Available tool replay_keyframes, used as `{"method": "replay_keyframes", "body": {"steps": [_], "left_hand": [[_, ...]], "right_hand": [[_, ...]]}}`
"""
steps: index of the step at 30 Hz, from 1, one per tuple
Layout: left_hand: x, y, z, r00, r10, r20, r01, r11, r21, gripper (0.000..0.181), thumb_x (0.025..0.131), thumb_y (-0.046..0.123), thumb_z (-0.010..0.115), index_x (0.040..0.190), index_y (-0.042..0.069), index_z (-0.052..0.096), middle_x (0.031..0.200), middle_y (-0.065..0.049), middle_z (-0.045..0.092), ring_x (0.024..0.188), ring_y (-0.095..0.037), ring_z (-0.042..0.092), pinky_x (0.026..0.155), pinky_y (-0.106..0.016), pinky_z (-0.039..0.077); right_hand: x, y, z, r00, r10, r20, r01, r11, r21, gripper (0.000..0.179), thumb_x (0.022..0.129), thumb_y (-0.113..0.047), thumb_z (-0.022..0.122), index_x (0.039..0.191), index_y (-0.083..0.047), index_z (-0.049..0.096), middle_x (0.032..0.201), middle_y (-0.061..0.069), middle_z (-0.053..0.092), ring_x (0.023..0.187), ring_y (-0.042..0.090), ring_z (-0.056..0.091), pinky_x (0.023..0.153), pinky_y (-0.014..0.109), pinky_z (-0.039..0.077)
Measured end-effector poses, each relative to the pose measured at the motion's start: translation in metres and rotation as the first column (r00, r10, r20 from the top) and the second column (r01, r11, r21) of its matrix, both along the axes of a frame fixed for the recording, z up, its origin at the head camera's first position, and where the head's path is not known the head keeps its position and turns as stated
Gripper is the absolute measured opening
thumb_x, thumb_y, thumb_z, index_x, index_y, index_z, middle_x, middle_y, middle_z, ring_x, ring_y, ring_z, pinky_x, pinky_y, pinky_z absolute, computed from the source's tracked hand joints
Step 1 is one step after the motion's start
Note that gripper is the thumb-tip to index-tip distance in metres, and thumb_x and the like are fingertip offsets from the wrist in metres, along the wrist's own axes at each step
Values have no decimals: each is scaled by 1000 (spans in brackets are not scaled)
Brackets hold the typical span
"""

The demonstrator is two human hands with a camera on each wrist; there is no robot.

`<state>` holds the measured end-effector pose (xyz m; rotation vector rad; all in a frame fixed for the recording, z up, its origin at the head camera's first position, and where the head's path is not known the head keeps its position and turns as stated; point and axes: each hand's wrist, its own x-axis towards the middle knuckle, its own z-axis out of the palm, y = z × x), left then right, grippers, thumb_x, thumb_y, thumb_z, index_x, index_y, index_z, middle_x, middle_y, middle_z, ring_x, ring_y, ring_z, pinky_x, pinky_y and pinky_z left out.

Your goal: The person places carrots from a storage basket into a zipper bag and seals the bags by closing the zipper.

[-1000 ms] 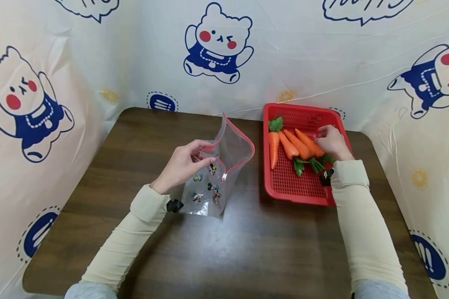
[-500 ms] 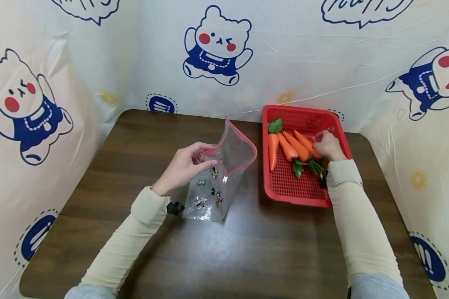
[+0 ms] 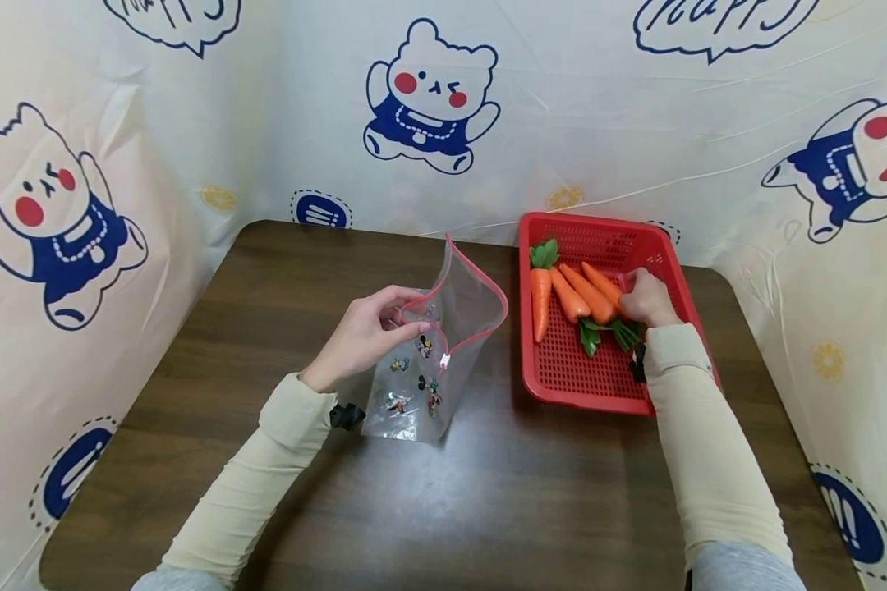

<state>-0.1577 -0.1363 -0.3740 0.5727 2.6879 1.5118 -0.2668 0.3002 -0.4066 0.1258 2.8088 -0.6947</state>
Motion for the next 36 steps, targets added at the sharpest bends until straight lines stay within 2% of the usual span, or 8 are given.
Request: {"method": "replay_keyframes", "body": {"steps": [9, 17, 25, 36], "left_hand": [[1, 1, -3, 1000, -7, 7, 7, 1000, 10, 40, 85, 23, 75, 122, 16, 62, 91, -2, 68, 72, -18, 61, 61, -29, 50], [0, 2, -5, 1000, -11, -10, 11, 1000, 13, 40, 84, 23, 76, 120, 12, 62, 90, -2, 69, 71, -16, 62, 62, -28, 51], [1, 3, -5, 999, 5, 39, -6, 1000, 5, 39, 83, 24, 77, 119, 15, 62, 87, -3, 69, 70, -17, 62, 61, -30, 51], [3, 3, -4, 999, 0, 36, 0, 1000, -9, 40, 84, 24, 76, 120, 14, 62, 92, -4, 69, 72, -17, 62, 62, -30, 52]], "right_hand": [[-3, -1, -6, 999, 36, -32, -34, 998, 51, 52, 88, -10, 47, 133, 13, 36, 121, 32, 48, 103, 43, 47, 96, 55, 40], [-8, 3, -10, 993, 112, 32, -115, 984, 133, 53, 92, -13, 45, 136, 14, 34, 123, 34, 47, 107, 45, 48, 98, 57, 39], [-9, 4, -13, 991, 113, 76, -122, 984, 131, 56, 91, -12, 44, 141, 11, 31, 133, 35, 43, 115, 46, 46, 104, 58, 36], [-10, 0, -16, 983, 155, 96, -168, 974, 150, 59, 89, -9, 46, 143, 10, 30, 136, 36, 41, 122, 49, 44, 105, 59, 35]]}}
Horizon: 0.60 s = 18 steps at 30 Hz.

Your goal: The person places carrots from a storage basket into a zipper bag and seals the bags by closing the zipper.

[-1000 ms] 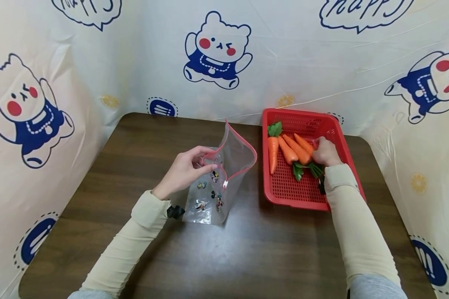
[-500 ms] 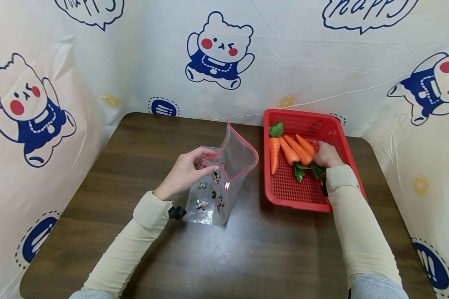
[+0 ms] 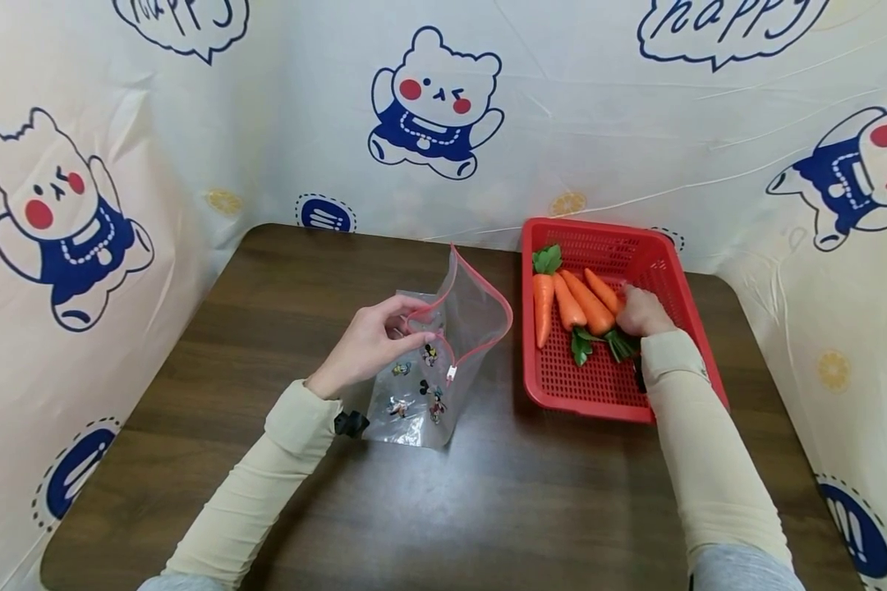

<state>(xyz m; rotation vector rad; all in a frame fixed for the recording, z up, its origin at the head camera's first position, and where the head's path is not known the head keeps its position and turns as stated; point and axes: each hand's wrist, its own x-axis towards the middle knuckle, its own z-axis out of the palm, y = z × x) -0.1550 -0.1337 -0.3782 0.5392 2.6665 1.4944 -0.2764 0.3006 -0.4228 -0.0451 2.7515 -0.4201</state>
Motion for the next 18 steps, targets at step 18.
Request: {"method": "replay_keyframes", "body": {"steps": [18], "left_hand": [[2, 2, -1, 1000, 11, 12, -11, 1000, -2, 42, 82, 23, 77, 121, 15, 62, 89, -5, 69, 72, -17, 60, 61, -28, 50]], "right_hand": [[2, -2, 0, 1000, 1, 16, 0, 1000, -21, 56, 89, -8, 46, 140, 9, 34, 133, 33, 45, 112, 43, 46, 99, 56, 39]]}}
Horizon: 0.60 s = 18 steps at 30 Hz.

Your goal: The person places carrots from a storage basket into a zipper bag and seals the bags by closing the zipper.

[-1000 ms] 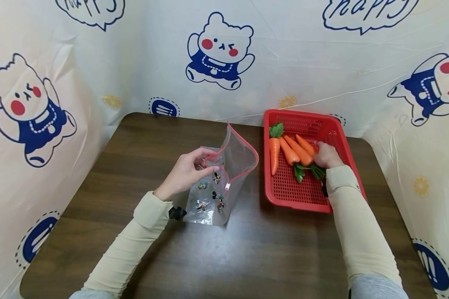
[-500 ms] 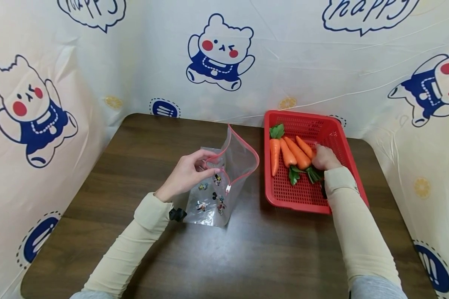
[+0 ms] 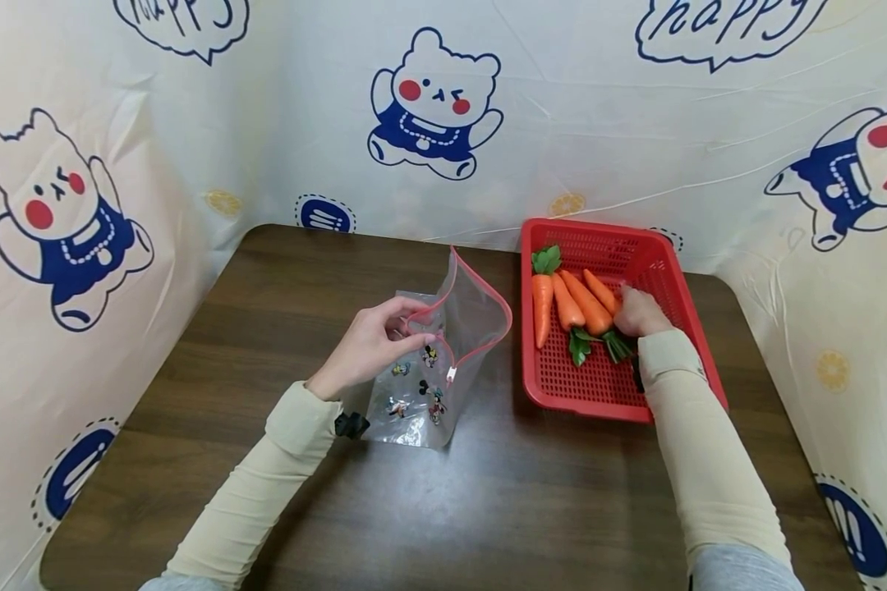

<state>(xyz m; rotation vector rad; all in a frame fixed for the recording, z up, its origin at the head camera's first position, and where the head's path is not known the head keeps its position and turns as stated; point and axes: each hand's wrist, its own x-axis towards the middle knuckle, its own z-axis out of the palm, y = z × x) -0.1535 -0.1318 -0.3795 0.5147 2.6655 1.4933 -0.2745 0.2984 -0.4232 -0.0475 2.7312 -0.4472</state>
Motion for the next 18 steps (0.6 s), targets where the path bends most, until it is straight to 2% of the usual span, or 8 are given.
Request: {"method": "replay_keyframes", "body": {"steps": [12, 18], "left_hand": [[0, -1, -2, 1000, -2, -10, 2, 1000, 10, 42, 83, 24, 77, 121, 14, 63, 92, -5, 69, 72, -17, 61, 63, -28, 51], [2, 0, -2, 1000, -9, -12, 10, 1000, 11, 42, 83, 24, 77, 121, 14, 62, 92, -5, 69, 72, -17, 60, 62, -28, 51]], "right_hand": [[1, 0, 1, 1000, 20, -23, -20, 1000, -4, 55, 88, -8, 48, 138, 10, 36, 131, 34, 45, 113, 44, 46, 98, 56, 38], [2, 0, 1, 999, -6, -35, 6, 1000, 3, 55, 88, -9, 48, 139, 9, 35, 131, 33, 45, 114, 45, 45, 100, 58, 38]]}}
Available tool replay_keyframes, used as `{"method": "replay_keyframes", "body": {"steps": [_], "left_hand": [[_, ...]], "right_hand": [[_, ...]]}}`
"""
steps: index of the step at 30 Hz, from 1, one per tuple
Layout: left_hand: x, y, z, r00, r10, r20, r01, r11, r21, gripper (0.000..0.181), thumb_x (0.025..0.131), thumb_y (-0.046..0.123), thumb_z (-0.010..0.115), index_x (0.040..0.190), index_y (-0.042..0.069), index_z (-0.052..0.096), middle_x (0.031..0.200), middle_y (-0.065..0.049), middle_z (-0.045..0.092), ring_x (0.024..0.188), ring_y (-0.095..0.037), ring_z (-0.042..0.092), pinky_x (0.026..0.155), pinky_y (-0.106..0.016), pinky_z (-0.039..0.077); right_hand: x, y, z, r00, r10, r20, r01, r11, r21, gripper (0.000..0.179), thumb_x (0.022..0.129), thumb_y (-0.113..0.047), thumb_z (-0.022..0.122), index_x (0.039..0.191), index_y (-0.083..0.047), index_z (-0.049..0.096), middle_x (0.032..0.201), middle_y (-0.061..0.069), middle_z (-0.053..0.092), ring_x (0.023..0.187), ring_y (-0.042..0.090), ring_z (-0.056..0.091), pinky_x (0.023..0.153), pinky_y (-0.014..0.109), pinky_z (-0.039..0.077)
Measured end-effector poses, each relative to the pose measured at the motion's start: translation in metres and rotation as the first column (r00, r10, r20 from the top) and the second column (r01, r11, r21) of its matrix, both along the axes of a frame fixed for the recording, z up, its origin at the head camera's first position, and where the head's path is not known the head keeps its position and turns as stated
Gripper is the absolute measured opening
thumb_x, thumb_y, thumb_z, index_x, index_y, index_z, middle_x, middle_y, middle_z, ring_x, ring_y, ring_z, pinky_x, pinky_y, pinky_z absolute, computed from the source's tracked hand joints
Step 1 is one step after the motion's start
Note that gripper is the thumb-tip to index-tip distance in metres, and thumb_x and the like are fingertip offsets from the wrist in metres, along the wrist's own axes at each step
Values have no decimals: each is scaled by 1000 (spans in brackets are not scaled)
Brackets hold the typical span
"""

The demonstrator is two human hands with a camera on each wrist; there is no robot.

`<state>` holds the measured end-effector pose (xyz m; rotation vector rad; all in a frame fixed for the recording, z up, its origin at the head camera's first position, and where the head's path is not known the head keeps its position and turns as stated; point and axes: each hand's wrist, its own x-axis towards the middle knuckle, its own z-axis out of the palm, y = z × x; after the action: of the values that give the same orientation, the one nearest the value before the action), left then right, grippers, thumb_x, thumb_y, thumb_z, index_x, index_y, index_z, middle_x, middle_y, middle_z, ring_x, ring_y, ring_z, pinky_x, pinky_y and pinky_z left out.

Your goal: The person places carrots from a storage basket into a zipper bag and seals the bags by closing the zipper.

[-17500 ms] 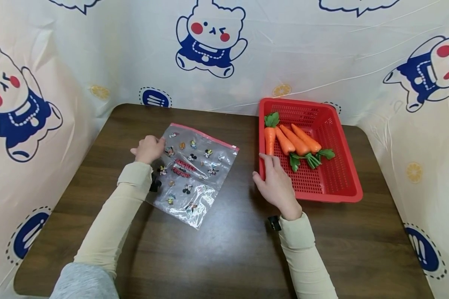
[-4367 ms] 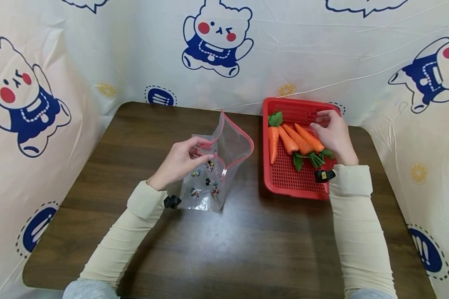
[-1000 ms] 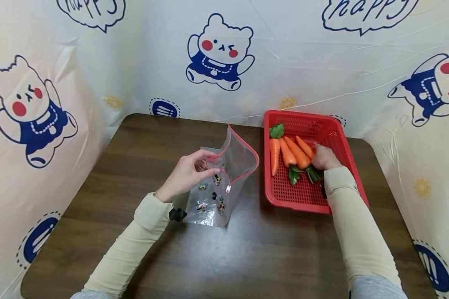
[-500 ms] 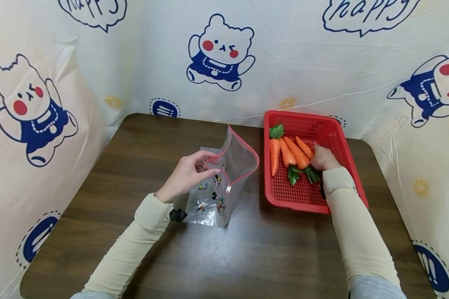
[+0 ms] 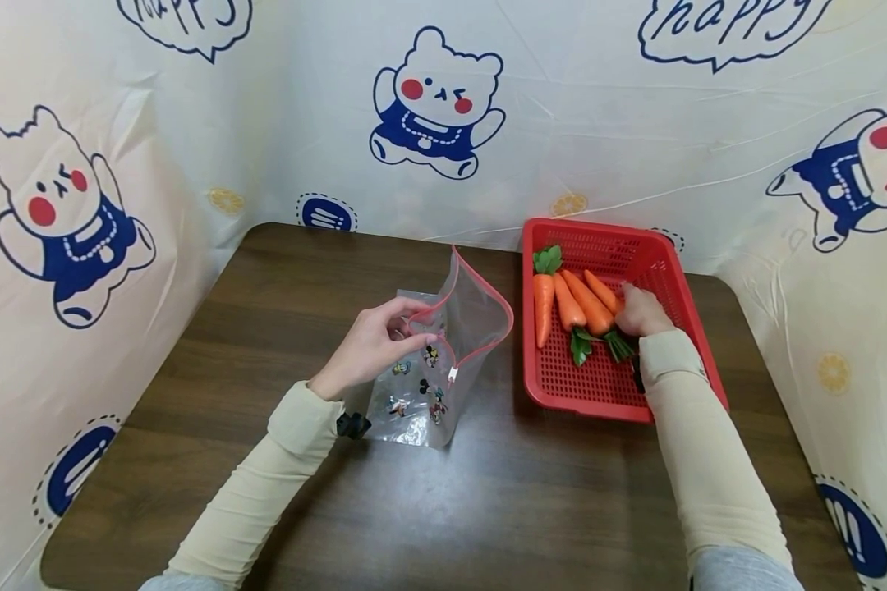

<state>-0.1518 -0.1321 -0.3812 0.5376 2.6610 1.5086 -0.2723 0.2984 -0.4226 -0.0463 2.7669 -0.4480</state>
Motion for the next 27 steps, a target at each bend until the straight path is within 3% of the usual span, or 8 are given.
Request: {"method": "replay_keyframes", "body": {"steps": [8, 27], "left_hand": [[0, 1, -1, 1000, -4, 0, 4, 1000, 6, 41, 84, 24, 76, 122, 13, 62, 91, -6, 69, 71, -16, 61, 61, -27, 50], [-1, 1, -2, 1000, 8, -24, -8, 1000, 3, 39, 84, 24, 76, 120, 15, 62, 86, -2, 67, 68, -16, 59, 57, -27, 49]], "right_hand": [[0, 0, -1, 1000, -19, -12, 19, 1000, 7, 56, 90, -10, 45, 141, 9, 31, 134, 35, 42, 119, 49, 43, 102, 60, 36], [1, -6, 12, 997, -66, -48, 66, 998, 12, 52, 89, -12, 52, 131, 12, 33, 110, 30, 43, 95, 41, 43, 82, 53, 43]]}}
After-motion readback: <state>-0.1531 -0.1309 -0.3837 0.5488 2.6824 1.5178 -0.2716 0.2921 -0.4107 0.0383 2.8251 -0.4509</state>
